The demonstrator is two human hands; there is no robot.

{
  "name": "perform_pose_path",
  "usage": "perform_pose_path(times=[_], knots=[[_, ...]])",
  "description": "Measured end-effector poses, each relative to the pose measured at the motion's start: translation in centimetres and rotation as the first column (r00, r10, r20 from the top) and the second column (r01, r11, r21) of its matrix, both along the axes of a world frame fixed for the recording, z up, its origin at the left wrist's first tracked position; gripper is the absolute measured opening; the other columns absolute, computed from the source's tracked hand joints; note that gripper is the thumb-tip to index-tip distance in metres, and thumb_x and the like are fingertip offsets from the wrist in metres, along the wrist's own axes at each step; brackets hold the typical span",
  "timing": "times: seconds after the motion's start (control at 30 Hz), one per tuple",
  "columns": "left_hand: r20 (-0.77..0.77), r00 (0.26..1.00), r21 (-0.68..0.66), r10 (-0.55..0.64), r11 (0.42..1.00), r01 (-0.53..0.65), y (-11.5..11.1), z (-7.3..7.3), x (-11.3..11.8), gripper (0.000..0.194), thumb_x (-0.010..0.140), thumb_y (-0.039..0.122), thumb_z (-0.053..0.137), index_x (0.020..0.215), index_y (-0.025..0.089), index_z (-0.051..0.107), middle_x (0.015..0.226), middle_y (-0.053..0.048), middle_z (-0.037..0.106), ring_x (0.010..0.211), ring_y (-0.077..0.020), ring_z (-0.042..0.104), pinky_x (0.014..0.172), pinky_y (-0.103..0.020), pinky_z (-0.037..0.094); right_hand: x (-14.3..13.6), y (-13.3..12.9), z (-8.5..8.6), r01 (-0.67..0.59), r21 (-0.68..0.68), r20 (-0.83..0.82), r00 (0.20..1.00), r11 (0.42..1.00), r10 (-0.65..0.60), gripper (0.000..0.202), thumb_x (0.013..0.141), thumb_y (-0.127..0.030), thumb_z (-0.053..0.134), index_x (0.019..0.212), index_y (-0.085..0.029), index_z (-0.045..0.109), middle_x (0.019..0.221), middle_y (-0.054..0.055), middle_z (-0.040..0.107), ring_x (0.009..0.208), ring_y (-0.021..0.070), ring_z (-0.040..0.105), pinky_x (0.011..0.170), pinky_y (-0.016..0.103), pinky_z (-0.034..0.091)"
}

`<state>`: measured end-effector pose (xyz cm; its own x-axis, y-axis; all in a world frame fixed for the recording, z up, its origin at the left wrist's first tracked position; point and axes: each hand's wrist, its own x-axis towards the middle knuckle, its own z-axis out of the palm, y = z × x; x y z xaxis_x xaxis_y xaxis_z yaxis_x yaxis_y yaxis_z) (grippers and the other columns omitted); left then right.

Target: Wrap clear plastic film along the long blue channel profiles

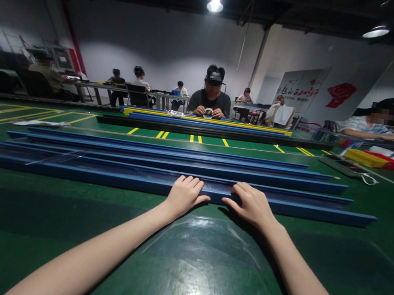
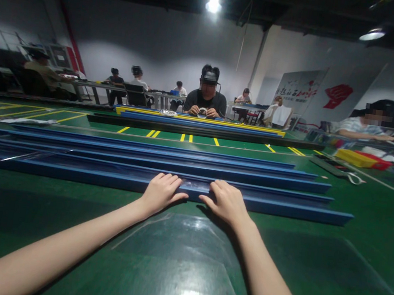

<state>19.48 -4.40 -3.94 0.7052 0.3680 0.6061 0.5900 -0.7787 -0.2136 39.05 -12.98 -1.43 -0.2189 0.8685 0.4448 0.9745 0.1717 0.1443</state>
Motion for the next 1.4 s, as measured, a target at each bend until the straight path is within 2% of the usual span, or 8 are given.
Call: perform_pose_path(times=[0.17, 0.4, 0.63, 0.77, 0.93, 1.13, 1.4], knots=[[-0.001, 1.000, -0.003, 0.004, 1.000, -0.004, 0.0, 0.0, 0.0, 0.039, 0.078, 0.053, 0.042, 0.081, 0.015, 0.053, 0.076, -0.005, 0.060, 0.072, -0.0182, 0.053, 0.063, -0.031, 0.031, -0.8, 0.8, -0.4, -0.028, 0.045, 0.038, 0.999, 0.999, 0.026, 0.029, 0.082, -0.043, 0.042, 0.074, -0.017, 0.052, 0.076, 0.005, 0.058, 0.070, 0.0148, 0.052, 0.058, 0.024, 0.032], [-0.009, 1.000, -0.029, -0.001, 1.000, 0.001, 0.1, -0.1, 0.0, 0.041, 0.078, 0.053, 0.042, 0.089, 0.014, 0.052, 0.080, -0.006, 0.060, 0.075, -0.0195, 0.053, 0.065, -0.031, 0.033, -0.6, 0.9, 0.1, -0.010, -0.007, 0.095, 0.995, 1.000, 0.010, 0.029, 0.082, -0.042, 0.043, 0.073, -0.016, 0.053, 0.074, 0.005, 0.059, 0.069, 0.0155, 0.054, 0.055, 0.025, 0.028], [-0.049, 0.990, -0.002, -0.129, 0.992, 0.129, 0.1, 0.2, 0.0, 0.038, 0.081, 0.045, 0.043, 0.101, 0.013, 0.049, 0.091, -0.007, 0.058, 0.083, -0.0190, 0.051, 0.073, -0.031, 0.035, 0.0, 0.4, 0.8, 0.054, -0.075, 0.054, 0.997, 0.996, -0.050, 0.028, 0.080, -0.041, 0.044, 0.072, -0.017, 0.054, 0.074, 0.005, 0.060, 0.068, 0.0154, 0.054, 0.054, 0.024, 0.027], [-0.037, 0.992, 0.005, -0.124, 0.992, 0.125, 0.0, 0.3, 0.0, 0.039, 0.081, 0.045, 0.045, 0.103, 0.013, 0.048, 0.094, -0.008, 0.058, 0.087, -0.0200, 0.051, 0.076, -0.032, 0.034, 1.3, -0.2, 0.9, 0.103, -0.082, 0.025, 0.995, 0.991, -0.101, 0.029, 0.079, -0.041, 0.043, 0.070, -0.017, 0.055, 0.073, 0.005, 0.060, 0.065, 0.0152, 0.054, 0.052, 0.024, 0.025], [-0.030, 0.997, -0.004, -0.074, 0.997, 0.074, 0.0, 0.3, -0.1, 0.038, 0.078, 0.048, 0.047, 0.097, 0.014, 0.050, 0.091, -0.008, 0.058, 0.086, -0.0210, 0.051, 0.074, -0.033, 0.033, 2.6, -0.8, 0.9, 0.151, -0.085, -0.006, 0.988, 0.985, -0.152, 0.029, 0.078, -0.042, 0.043, 0.066, -0.018, 0.054, 0.070, 0.004, 0.059, 0.059, 0.0141, 0.052, 0.050, 0.024, 0.023], [-0.055, 0.997, 0.000, -0.045, 0.999, 0.046, 0.1, 0.2, 0.0, 0.037, 0.079, 0.050, 0.044, 0.086, 0.015, 0.052, 0.084, -0.007, 0.058, 0.081, -0.0205, 0.050, 0.069, -0.032, 0.033, 2.8, -1.0, 0.8, 0.171, -0.077, -0.016, 0.985, 0.982, -0.173, 0.029, 0.077, -0.043, 0.043, 0.066, -0.018, 0.054, 0.070, 0.003, 0.059, 0.059, 0.0139, 0.051, 0.051, 0.024, 0.024], [-0.026, 0.998, -0.022, -0.062, 0.998, 0.061, 0.2, -0.1, 0.1, 0.034, 0.079, 0.049, 0.044, 0.075, 0.016, 0.051, 0.077, -0.005, 0.059, 0.075, -0.0186, 0.051, 0.066, -0.031, 0.032, 2.8, -0.8, 0.3, 0.121, -0.069, 0.011, 0.993, 0.990, -0.121, 0.027, 0.079, -0.039, 0.041, 0.074, -0.018, 0.055, 0.078, 0.005, 0.060, 0.071, 0.0163, 0.054, 0.057, 0.024, 0.029]])
